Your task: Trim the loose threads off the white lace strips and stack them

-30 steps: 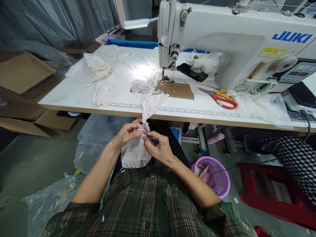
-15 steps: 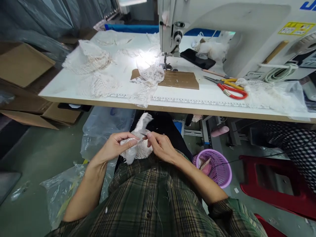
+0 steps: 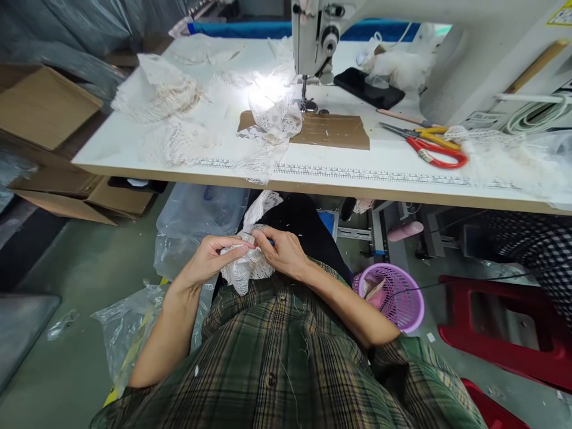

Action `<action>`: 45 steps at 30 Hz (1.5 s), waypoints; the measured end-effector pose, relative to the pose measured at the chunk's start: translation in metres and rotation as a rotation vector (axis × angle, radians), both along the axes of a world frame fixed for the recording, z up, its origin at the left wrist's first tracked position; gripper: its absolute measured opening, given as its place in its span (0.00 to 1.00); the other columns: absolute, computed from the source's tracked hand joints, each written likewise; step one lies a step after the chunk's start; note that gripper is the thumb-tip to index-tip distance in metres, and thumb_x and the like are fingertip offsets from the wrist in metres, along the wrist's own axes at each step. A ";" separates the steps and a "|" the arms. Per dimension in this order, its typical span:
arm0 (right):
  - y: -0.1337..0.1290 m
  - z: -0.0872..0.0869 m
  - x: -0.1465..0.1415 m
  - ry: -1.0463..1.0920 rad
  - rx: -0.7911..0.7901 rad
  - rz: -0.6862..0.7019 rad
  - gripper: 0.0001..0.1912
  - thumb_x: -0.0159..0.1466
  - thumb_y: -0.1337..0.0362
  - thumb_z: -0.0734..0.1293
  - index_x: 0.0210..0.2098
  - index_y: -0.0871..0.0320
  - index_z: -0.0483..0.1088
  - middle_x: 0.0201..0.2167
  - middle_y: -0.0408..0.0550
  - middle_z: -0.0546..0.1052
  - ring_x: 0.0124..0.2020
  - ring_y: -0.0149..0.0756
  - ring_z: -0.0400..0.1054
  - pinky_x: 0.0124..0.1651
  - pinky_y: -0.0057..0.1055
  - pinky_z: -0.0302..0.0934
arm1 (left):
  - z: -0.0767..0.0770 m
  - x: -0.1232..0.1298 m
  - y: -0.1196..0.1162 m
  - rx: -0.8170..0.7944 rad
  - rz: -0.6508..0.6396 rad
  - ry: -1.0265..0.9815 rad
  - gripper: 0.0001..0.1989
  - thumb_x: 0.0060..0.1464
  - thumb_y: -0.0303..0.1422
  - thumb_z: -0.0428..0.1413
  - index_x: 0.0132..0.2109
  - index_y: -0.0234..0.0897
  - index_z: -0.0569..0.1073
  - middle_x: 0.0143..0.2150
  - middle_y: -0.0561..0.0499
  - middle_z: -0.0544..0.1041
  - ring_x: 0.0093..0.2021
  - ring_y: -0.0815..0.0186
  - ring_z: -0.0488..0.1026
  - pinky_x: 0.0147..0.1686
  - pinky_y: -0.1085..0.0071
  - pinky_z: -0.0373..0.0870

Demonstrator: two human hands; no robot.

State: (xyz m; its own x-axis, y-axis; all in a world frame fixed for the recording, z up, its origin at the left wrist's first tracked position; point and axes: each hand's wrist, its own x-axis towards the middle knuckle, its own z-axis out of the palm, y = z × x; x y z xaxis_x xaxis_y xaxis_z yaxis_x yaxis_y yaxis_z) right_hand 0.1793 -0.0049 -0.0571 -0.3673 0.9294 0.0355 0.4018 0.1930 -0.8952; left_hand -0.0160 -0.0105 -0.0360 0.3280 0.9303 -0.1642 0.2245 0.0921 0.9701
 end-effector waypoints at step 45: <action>0.020 0.009 0.088 0.594 -0.419 -0.159 0.11 0.57 0.58 0.75 0.34 0.58 0.78 0.28 0.44 0.78 0.27 0.28 0.68 0.32 0.27 0.63 | -0.031 -0.001 0.014 -0.097 0.024 0.061 0.18 0.55 0.43 0.62 0.47 0.37 0.80 0.45 0.45 0.80 0.41 0.63 0.74 0.39 0.70 0.69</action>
